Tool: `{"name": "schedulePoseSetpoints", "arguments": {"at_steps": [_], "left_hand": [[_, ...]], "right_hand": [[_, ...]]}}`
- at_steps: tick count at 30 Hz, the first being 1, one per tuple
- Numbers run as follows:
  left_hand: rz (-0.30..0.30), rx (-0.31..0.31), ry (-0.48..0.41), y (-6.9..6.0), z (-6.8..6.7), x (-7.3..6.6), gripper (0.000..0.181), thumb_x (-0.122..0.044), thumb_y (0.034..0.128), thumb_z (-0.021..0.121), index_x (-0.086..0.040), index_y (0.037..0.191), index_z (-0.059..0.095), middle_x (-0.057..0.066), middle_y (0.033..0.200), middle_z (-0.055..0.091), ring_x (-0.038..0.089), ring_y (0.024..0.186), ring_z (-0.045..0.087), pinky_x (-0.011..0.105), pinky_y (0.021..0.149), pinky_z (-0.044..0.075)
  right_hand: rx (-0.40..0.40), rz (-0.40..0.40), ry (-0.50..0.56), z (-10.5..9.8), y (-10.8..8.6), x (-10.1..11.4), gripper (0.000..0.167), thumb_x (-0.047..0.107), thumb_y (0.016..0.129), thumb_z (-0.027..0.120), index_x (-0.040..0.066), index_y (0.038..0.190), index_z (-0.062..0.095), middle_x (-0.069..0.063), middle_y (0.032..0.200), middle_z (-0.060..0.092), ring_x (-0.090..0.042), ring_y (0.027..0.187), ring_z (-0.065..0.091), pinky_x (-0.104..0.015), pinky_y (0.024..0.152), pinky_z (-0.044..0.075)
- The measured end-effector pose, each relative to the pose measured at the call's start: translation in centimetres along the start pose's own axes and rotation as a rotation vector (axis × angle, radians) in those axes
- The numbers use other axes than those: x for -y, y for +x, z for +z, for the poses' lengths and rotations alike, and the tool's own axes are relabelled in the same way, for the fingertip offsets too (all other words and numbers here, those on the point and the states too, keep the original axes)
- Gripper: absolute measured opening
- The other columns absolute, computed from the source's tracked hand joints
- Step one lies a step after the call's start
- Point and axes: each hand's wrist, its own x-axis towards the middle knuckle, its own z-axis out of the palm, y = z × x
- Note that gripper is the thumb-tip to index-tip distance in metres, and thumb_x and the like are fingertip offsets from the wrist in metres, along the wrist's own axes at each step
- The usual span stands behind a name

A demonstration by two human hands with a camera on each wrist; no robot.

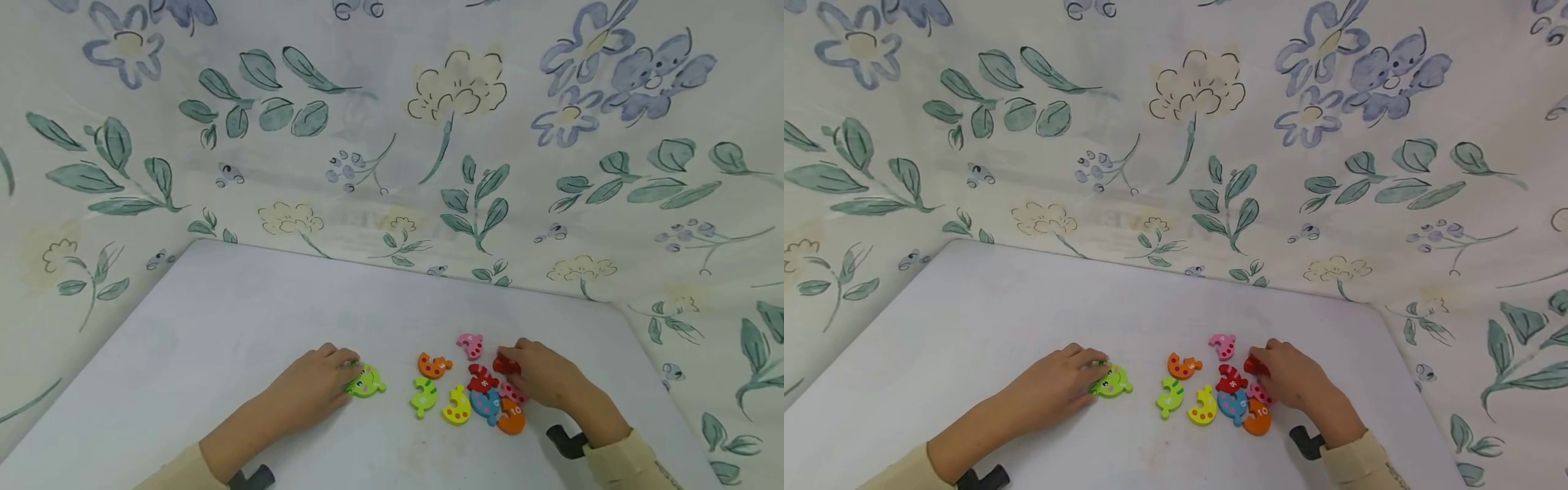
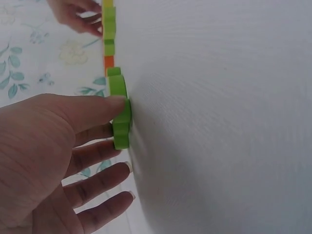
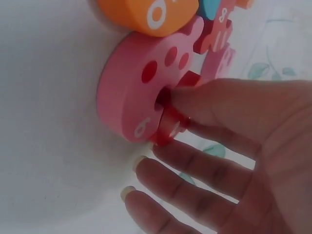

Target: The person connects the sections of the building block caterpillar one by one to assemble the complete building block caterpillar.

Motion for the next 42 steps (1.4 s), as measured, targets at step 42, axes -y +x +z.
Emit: {"name": "schedulePoseSetpoints", "arguments": {"at_steps": [42], "left_hand": [[-0.005,-0.063,0.019,-0.31,0.41,-0.14,0.041,-0.026,0.0876,0.085,-0.014,0.126,0.075,0.004,0.131,0.065,0.027,0.113,0.061,0.048,0.082,0.057]], "right_hand": [[-0.124,-0.009,0.060,-0.46,-0.25,0.72,0.054,0.033,0.084,0.089,0.006,0.126,0.070,-0.004,0.112,0.071,-0.025,0.103,0.063,-0.045,0.087,0.059]]}}
